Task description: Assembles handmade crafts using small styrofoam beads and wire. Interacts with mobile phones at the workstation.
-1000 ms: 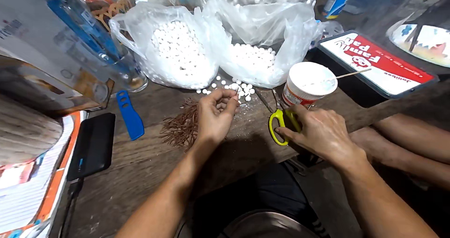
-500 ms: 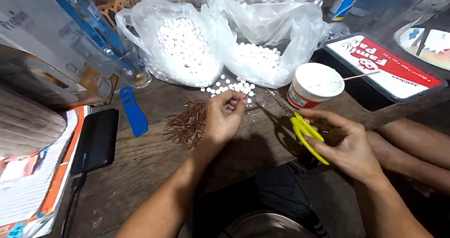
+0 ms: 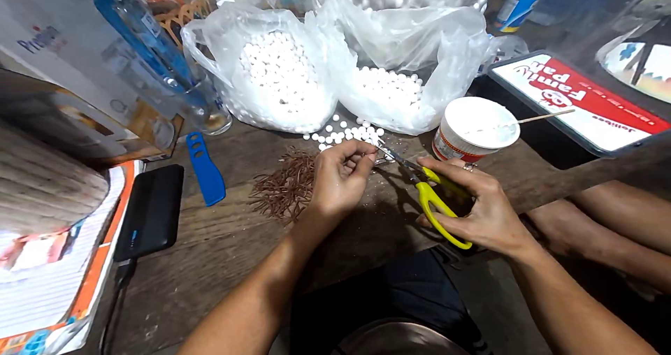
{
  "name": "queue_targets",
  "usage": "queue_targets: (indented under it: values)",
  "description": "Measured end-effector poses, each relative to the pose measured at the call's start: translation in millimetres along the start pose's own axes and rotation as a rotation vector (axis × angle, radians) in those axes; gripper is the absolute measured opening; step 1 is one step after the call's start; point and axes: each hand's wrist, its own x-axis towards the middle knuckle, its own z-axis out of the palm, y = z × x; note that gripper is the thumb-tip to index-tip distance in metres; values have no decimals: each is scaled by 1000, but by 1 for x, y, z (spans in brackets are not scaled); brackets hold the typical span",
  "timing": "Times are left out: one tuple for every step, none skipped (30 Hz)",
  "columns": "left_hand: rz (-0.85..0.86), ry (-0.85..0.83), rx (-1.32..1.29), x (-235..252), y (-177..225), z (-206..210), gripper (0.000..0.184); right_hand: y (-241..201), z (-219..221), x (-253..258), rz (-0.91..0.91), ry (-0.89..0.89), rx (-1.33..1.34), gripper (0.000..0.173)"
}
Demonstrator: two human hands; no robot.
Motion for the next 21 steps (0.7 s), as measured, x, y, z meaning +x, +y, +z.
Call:
queue_targets:
  values:
    - [-1, -4, 2, 0, 0, 0, 7, 0, 1, 0, -5, 2, 3, 69]
    - [2, -10, 3, 0, -1, 0, 6, 0, 1, 1, -11, 6, -1, 68]
    - [4, -16, 5, 0, -1, 0, 6, 0, 2, 1, -15, 11, -1, 66]
    - [3, -20, 9, 0, -1, 0, 6, 0, 2, 2, -14, 13, -2, 64]
    - [1, -24, 12, 0, -1, 0, 6, 0, 2, 2, -10, 14, -3, 63]
    - [-3, -27, 15, 0, 0, 0, 6, 0, 2, 2, -3, 14, -4, 62]
    - [-6, -29, 17, 0, 0, 0, 6, 1, 2, 1, 2, 14, -2, 61]
    - [-6, -29, 21, 0, 1, 0, 6, 1, 2, 1, 5, 11, 1, 59]
    - [-5, -30, 25, -1, 1, 0, 6, 1, 2, 1, 5, 8, 3, 58]
    - [-2, -29, 26, -1, 1, 0, 7, 1, 2, 1, 5, 6, 0, 56]
    - [1, -29, 29, -1, 1, 0, 7, 1, 2, 1, 4, 8, -1, 54]
    - [8, -29, 34, -1, 1, 0, 7, 2, 2, 0, 1, 10, 6, 52]
    - [16, -28, 44, -1, 0, 0, 7, 2, 2, 0, -1, 8, 16, 51]
    - [28, -26, 51, -1, -1, 0, 7, 2, 2, 0, -1, 6, 26, 50]
    - [36, -24, 56, -1, -2, 0, 7, 2, 2, 0, 0, 4, 35, 49]
    - [40, -24, 60, -1, -3, 0, 7, 2, 2, 0, -1, 2, 47, 48]
    - [45, -24, 61, -1, -3, 0, 7, 3, 2, 0, -6, -1, 62, 47]
    - [50, -23, 62, -1, -4, 0, 7, 4, 2, 0, -11, 0, 81, 46]
    - [53, -25, 63, -1, -4, 0, 8, 5, 3, 0, -15, 3, 102, 45]
    - [53, -24, 63, -1, -3, 0, 8, 6, 4, 0, -17, 6, 120, 45]
    - [50, -23, 60, -1, -3, 0, 8, 6, 5, -1, -18, 10, 135, 44]
